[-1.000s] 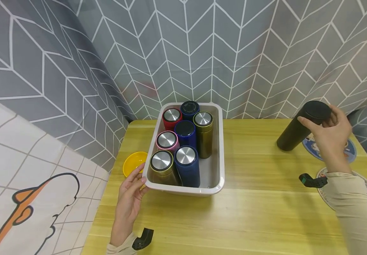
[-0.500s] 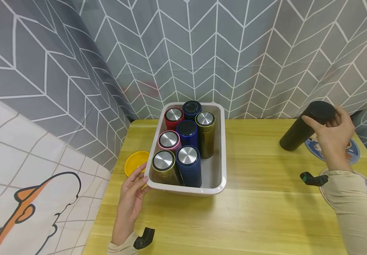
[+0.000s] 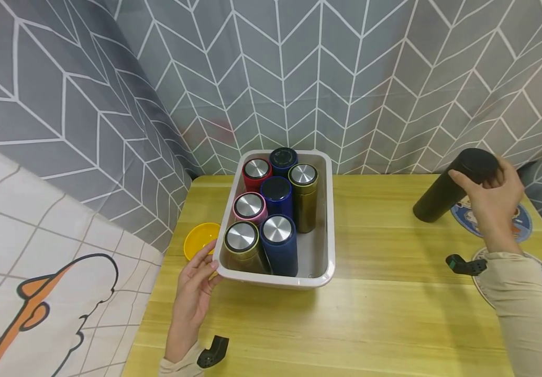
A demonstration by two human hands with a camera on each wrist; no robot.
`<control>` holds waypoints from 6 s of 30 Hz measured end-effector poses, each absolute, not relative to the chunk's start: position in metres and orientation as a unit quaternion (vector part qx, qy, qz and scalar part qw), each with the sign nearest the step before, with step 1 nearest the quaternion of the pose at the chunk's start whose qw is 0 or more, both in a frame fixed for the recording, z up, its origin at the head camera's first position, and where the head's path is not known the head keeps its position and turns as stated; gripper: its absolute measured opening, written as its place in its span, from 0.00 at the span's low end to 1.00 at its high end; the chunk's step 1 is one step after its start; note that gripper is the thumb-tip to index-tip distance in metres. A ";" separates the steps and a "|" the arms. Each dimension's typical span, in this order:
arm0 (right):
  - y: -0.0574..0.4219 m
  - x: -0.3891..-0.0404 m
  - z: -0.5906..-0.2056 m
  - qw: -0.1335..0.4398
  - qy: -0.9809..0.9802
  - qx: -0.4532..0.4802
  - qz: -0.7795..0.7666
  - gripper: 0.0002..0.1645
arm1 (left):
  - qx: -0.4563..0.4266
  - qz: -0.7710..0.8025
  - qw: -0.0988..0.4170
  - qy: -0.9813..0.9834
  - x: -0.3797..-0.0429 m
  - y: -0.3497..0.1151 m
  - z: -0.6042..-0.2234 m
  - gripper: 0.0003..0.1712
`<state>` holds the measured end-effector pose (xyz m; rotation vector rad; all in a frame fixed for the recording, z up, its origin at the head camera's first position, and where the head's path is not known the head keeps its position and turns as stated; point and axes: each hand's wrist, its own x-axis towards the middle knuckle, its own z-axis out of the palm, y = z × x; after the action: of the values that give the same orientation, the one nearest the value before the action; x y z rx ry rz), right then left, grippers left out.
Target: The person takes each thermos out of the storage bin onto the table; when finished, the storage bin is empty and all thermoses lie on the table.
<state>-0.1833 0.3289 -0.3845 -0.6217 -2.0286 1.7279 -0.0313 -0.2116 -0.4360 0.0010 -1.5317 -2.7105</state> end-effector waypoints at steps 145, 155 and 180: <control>0.071 -0.112 -0.378 -0.082 -0.799 0.232 0.549 0.46 | -0.033 -0.895 0.002 -0.444 -0.032 -0.213 -0.441 0.26; 0.079 -0.111 -0.363 -0.068 -0.787 0.241 0.564 0.46 | -0.038 -0.898 0.001 -0.438 -0.033 -0.212 -0.440 0.27; 0.126 -0.095 -0.273 0.148 -0.606 0.350 0.699 0.52 | -0.019 -0.895 -0.005 -0.446 -0.033 -0.213 -0.439 0.27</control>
<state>-0.0945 0.1261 -0.2725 1.0074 -1.7424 2.0115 -0.0332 -0.2125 -0.4395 -0.0587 -1.4065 -2.8188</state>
